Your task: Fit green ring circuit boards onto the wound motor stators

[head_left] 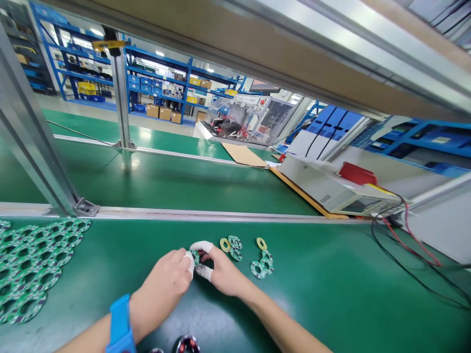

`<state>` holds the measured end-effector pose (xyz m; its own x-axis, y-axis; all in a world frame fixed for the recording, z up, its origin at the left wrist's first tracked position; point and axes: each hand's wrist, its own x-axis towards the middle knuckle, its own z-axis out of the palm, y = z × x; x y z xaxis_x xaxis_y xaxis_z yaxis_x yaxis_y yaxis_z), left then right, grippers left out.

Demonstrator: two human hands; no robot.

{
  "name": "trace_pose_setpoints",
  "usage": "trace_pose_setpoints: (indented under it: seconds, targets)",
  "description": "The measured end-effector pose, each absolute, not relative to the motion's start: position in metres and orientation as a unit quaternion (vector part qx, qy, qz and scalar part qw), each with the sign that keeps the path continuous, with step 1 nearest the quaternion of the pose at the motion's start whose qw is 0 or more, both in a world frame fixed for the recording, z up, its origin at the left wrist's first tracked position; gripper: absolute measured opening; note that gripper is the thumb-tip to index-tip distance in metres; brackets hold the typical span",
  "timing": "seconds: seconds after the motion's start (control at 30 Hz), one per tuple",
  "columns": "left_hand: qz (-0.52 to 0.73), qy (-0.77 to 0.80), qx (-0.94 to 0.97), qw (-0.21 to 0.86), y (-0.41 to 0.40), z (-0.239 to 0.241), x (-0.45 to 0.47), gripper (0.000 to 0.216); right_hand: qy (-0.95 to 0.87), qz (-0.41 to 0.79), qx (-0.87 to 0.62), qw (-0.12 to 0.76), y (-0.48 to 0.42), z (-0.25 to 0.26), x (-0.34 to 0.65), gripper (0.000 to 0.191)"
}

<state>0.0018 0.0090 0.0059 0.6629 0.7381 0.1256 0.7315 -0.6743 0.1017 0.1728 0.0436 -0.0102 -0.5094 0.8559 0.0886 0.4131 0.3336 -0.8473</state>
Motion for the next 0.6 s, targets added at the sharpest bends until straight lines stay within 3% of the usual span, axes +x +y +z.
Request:
trace_pose_setpoints:
  seconds: [0.17,0.27,0.37,0.47,0.53,0.6]
  targets:
    - [0.074,0.367,0.925,-0.068,0.008,0.002,0.001,0.024,-0.76,0.361,-0.448,0.302,0.032,-0.01,0.168,0.036]
    - [0.083,0.407,0.909,-0.014,0.011,0.012,-0.002,0.019,-0.759,0.32,-0.484,0.296,0.026,0.008,0.177,0.029]
    - [0.153,0.456,0.873,0.086,0.016,0.017,0.0,0.015,-0.785,0.413,-0.425,0.179,0.022,0.028,0.186,0.018]
    - [0.215,0.466,0.841,0.17,0.033,0.012,-0.001,0.031,-0.819,0.498,-0.279,0.056,0.018,0.035,0.185,0.028]
    - [0.235,0.485,0.822,0.187,0.056,0.012,-0.014,0.02,-0.848,0.487,-0.204,0.037,0.015,0.033,0.178,0.042]
    - [0.272,0.553,0.775,0.136,0.085,0.019,-0.042,0.017,-0.862,0.485,-0.143,0.039,0.01,0.029,0.172,0.047]
